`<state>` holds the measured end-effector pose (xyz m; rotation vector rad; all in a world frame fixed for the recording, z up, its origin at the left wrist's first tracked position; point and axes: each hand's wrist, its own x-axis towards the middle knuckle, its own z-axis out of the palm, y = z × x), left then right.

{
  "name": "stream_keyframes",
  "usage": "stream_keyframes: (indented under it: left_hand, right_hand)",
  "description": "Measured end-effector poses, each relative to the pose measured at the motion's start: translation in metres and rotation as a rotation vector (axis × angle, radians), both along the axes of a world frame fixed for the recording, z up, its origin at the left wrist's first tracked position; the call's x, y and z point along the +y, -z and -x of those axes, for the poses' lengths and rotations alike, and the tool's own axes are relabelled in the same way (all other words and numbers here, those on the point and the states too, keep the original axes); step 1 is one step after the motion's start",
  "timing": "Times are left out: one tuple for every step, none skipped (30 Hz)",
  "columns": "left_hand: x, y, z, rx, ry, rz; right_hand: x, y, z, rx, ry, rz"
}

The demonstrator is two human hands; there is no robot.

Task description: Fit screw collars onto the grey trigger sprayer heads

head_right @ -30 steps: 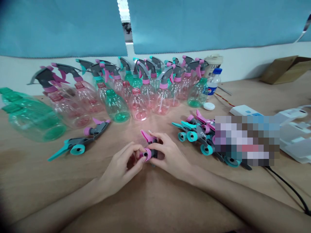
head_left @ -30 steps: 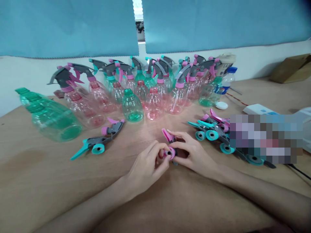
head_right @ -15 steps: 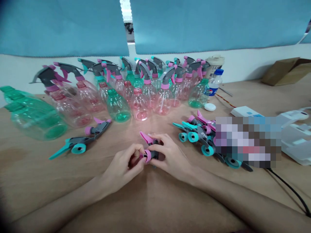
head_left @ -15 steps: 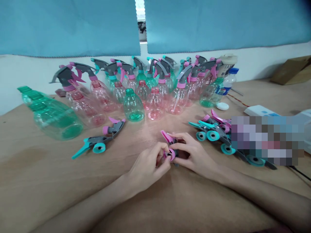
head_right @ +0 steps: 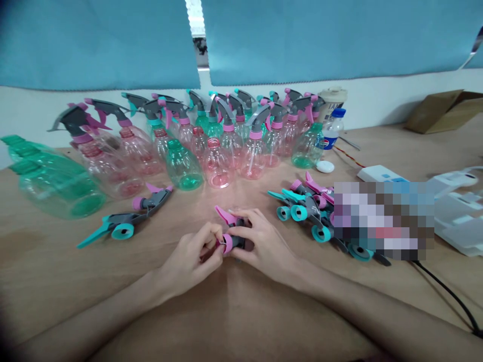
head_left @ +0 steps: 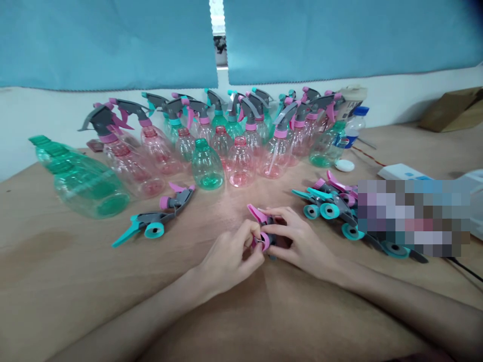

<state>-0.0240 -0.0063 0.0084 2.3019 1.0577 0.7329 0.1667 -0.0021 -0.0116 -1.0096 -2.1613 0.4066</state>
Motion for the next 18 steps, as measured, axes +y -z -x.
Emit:
stream_keyframes:
  left_hand:
    - [-0.0003, -0.0001, 0.0003, 0.003, 0.011, 0.002]
    - [-0.0007, 0.0, 0.0006, 0.008, 0.026, -0.001]
    - [-0.0012, 0.0001, 0.0009, 0.013, 0.044, -0.007]
    - [-0.0018, 0.0003, 0.0011, 0.018, 0.058, -0.017]
    - [-0.0023, 0.0006, 0.0012, 0.025, 0.065, -0.031]
    - [-0.0028, 0.001, 0.0011, 0.033, 0.062, -0.047]
    - [-0.0031, 0.0014, 0.001, 0.042, 0.05, -0.062]
    - [-0.0032, 0.0018, 0.0008, 0.053, 0.033, -0.073]
    - [-0.0032, 0.0022, 0.0006, 0.064, 0.018, -0.078]
    - [-0.0031, 0.0025, 0.0004, 0.073, 0.004, -0.079]
    - [-0.003, 0.0027, 0.0003, 0.077, -0.004, -0.078]
    - [-0.003, 0.0027, 0.0003, 0.075, -0.009, -0.073]
    - [-0.003, 0.0025, 0.0003, 0.065, -0.011, -0.067]
    - [-0.0031, 0.002, 0.0005, 0.051, -0.01, -0.061]
    - [-0.0032, 0.0015, 0.0006, 0.036, -0.011, -0.053]
    - [-0.0034, 0.0008, 0.0008, 0.023, -0.012, -0.044]
    - [-0.0035, 0.0001, 0.001, 0.012, -0.015, -0.032]
    - [-0.0035, -0.0004, 0.0011, 0.003, -0.022, -0.021]
  right_hand:
    - [0.0003, 0.0004, -0.0003, 0.003, 0.005, -0.002]
    - [0.0008, 0.0008, -0.0009, 0.009, 0.014, -0.001]
    - [0.0014, 0.0013, -0.0015, 0.016, 0.023, 0.0]
    - [0.0021, 0.0016, -0.0021, 0.023, 0.029, 0.003]
    - [0.0028, 0.0019, -0.0027, 0.03, 0.031, 0.007]
    - [0.0035, 0.0021, -0.0032, 0.035, 0.029, 0.014]
    - [0.004, 0.0021, -0.0036, 0.04, 0.024, 0.023]
    - [0.0044, 0.0021, -0.0038, 0.044, 0.021, 0.031]
    - [0.0047, 0.002, -0.0039, 0.051, 0.022, 0.039]
    - [0.0049, 0.0018, -0.0038, 0.056, 0.026, 0.048]
    - [0.0049, 0.0015, -0.0037, 0.06, 0.03, 0.056]
    - [0.0049, 0.0013, -0.0035, 0.063, 0.033, 0.065]
    - [0.0048, 0.0009, -0.0033, 0.067, 0.038, 0.074]
    - [0.0047, 0.0006, -0.0032, 0.068, 0.041, 0.085]
    - [0.0047, 0.0002, -0.0031, 0.067, 0.042, 0.096]
    - [0.0046, -0.0001, -0.003, 0.066, 0.043, 0.104]
    - [0.0046, -0.0004, -0.003, 0.063, 0.043, 0.109]
    - [0.0047, -0.0006, -0.003, 0.059, 0.04, 0.112]
